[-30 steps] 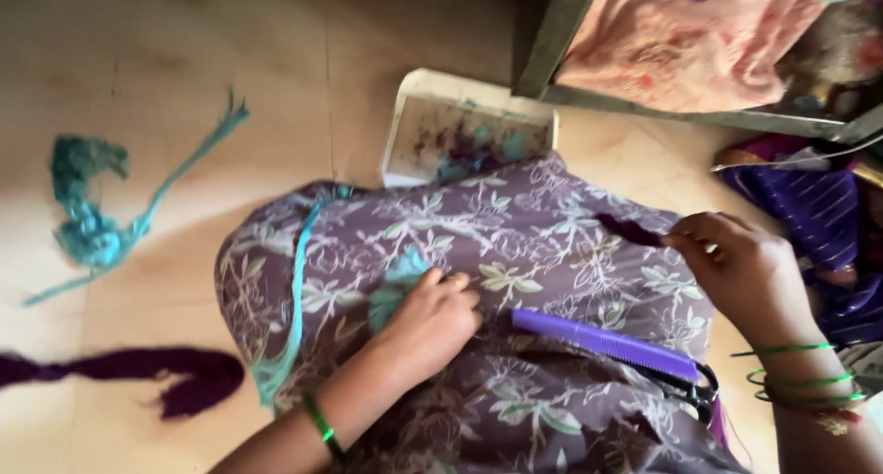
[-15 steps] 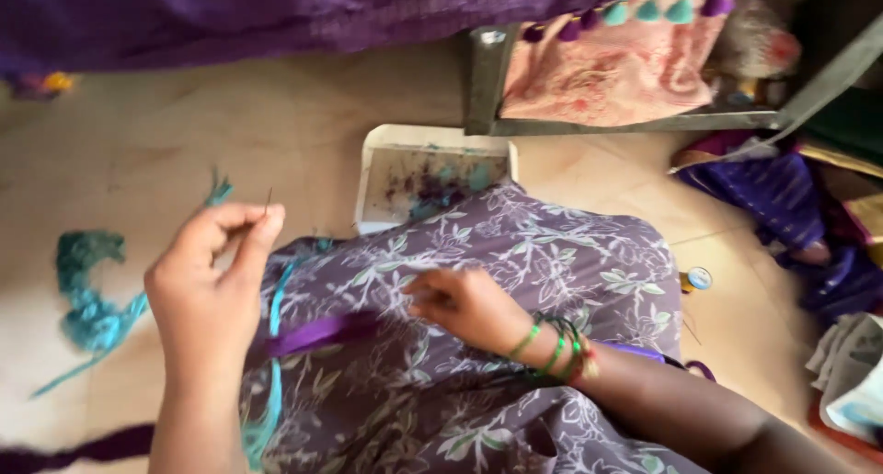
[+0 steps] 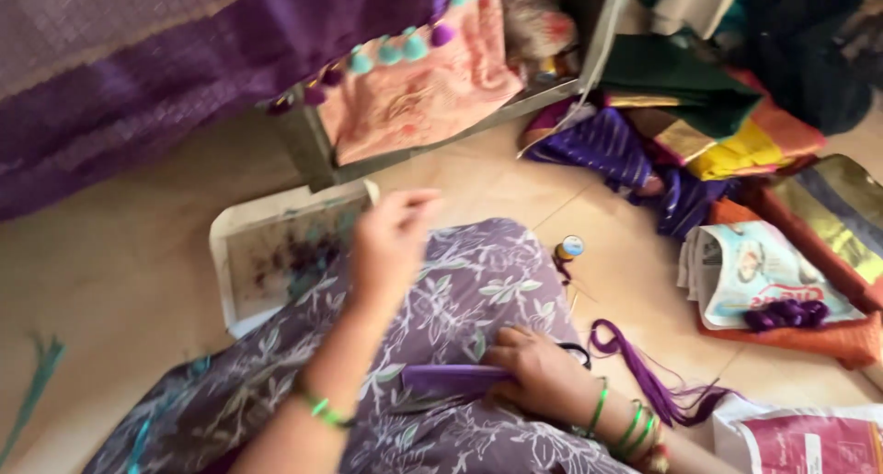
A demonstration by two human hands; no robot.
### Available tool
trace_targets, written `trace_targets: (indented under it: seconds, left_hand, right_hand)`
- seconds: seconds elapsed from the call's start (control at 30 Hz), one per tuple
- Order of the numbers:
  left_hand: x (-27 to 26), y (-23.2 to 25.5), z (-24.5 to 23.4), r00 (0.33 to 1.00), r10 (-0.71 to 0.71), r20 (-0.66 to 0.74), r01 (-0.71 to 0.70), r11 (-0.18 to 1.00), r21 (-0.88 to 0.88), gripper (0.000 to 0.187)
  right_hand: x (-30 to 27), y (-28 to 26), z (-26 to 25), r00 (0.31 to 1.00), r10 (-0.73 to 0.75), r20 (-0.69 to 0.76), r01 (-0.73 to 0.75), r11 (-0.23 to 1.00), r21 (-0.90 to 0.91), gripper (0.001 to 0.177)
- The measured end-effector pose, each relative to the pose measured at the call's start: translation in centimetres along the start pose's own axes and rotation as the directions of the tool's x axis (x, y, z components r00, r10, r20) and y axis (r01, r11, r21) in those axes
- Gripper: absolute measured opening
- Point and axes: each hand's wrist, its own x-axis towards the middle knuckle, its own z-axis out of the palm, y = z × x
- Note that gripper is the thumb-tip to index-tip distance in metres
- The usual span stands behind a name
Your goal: Making decorative tassels and attaching them to the edge of a purple fabric.
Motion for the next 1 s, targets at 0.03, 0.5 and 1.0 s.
trace_targets:
  seconds: [0.03,0.5,1.0]
  left_hand:
    - [0.6,-0.5,2.9,0.995,0.021,0.097,-0.005,0.987,-0.16,0.018]
    - [-6.1,-10.0,7.0,0.896,-0.231,0.378,0.313,0.935,-0.17,0.013]
    - [-7.9,-11.0,5.8,0.879,-0.164,0.448,0.334,0.883,-0.331,0.015]
  right_hand:
    - [-0.3,0.2,-0.2,0.999,0.045,-0.029,-0.044,0.998,0.04,0.031]
    - [-4.1,8.5,1.9,0.82,0.515,-0.251,-0.542,0.839,-0.051,0.017]
    - [-3.0,10.1,-2.3,0.697,0.663,-0.272,-0.619,0.748,0.239,0.025]
